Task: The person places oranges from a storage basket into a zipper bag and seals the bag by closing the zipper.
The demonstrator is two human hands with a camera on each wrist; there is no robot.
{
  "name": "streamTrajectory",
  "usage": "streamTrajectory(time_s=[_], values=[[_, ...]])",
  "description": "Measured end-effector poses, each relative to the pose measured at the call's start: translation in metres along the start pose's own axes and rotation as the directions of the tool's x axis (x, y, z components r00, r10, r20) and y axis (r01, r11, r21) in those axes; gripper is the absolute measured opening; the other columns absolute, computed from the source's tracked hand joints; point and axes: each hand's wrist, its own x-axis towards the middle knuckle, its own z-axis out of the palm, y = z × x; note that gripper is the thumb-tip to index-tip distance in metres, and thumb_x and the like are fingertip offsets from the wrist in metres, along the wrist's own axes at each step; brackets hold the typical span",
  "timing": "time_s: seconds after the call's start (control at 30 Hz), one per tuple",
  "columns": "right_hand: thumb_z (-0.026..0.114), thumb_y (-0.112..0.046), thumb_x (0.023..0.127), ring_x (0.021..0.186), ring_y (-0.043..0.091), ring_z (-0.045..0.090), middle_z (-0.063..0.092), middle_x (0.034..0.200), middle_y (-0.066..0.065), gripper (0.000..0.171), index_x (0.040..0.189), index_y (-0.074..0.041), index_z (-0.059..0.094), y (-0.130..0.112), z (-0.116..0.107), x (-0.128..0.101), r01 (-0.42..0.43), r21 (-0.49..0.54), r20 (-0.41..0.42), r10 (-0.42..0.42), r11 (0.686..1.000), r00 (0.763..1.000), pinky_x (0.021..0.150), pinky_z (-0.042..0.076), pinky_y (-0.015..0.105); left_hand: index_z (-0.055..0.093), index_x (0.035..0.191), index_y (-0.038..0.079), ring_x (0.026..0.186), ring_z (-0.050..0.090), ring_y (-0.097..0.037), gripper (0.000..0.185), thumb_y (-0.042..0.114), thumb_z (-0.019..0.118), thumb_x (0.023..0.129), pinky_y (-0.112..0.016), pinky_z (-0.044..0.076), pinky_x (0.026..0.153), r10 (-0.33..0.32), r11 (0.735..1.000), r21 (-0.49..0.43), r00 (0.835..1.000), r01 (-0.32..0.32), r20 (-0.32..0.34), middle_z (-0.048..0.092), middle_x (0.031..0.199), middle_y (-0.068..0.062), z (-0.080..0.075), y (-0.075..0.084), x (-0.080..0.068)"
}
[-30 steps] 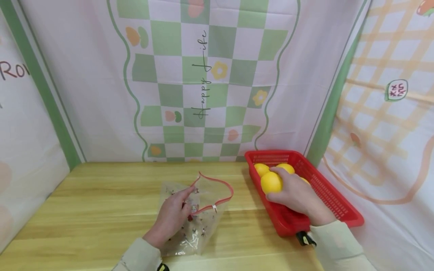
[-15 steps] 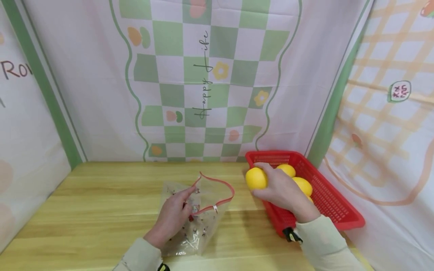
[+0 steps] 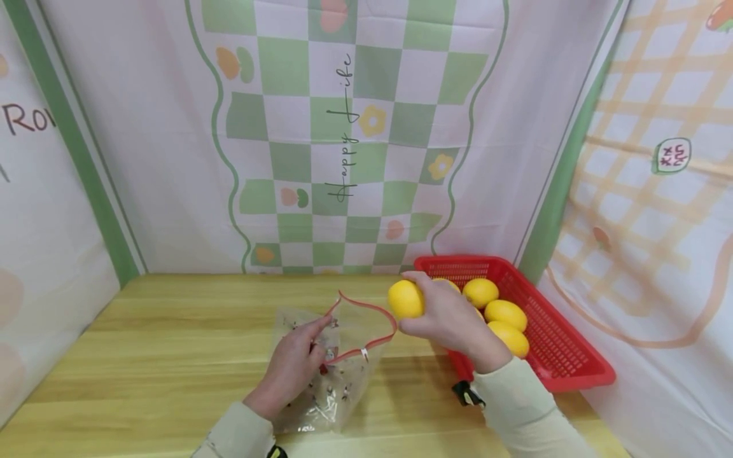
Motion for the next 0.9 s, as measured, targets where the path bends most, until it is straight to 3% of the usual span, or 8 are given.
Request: streamTrajectory(time_s=[0.27, 0.57, 0.8, 0.9], values=[[0.079, -0.036, 0.075, 0.089, 0.023, 0.055, 0.064, 0.096, 0.0, 0.083, 0.15, -0.016, 0.05, -0.013, 0.011, 0.008, 0.036, 0.022, 0.004, -0.036, 0.999, 0.999, 0.072, 0.048, 0.036, 0.058, 0.149, 0.01, 0.069, 0.049, -0.009, 0.065, -0.005, 0.06, 0.087, -0.024, 0.045, 0.059, 0.0, 1.0, -0.018, 1.0, 0.0, 0.004, 0.067, 0.137, -0.015, 0.001, 0.001, 0.0], [0.081, -0.035, 0.073, 0.091, 0.023, 0.057, 0.067, 0.102, 0.004, 0.084, 0.15, -0.019, 0.052, -0.026, 0.024, 0.014, 0.052, 0.036, -0.003, -0.052, 0.998, 0.999, 0.07, 0.049, 0.037, 0.058, 0.149, 0.01, 0.071, 0.051, -0.009, 0.062, -0.003, 0.06, 0.088, -0.024, 0.045, 0.06, -0.001, 1.0, -0.006, 1.0, 0.001, 0.007, 0.068, 0.137, -0.014, 0.003, 0.001, 0.001], [0.082, -0.034, 0.073, 0.096, 0.023, 0.059, 0.068, 0.119, 0.006, 0.082, 0.148, -0.016, 0.056, -0.028, 0.035, 0.017, 0.075, 0.037, -0.01, -0.075, 0.996, 0.997, 0.076, 0.052, 0.039, 0.059, 0.148, 0.009, 0.07, 0.049, -0.011, 0.061, -0.003, 0.061, 0.088, -0.025, 0.044, 0.061, 0.009, 1.0, 0.008, 1.0, -0.009, 0.004, 0.07, 0.131, -0.014, 0.003, 0.0, 0.002], [0.083, -0.035, 0.073, 0.095, 0.022, 0.059, 0.067, 0.116, 0.007, 0.081, 0.147, -0.017, 0.056, -0.028, 0.039, 0.017, 0.067, 0.029, -0.002, -0.067, 0.997, 0.998, 0.076, 0.053, 0.039, 0.06, 0.148, 0.009, 0.074, 0.052, -0.012, 0.061, -0.002, 0.061, 0.088, -0.027, 0.046, 0.064, 0.011, 1.0, 0.015, 1.0, -0.011, 0.0, 0.07, 0.131, -0.014, 0.004, 0.001, 0.002]])
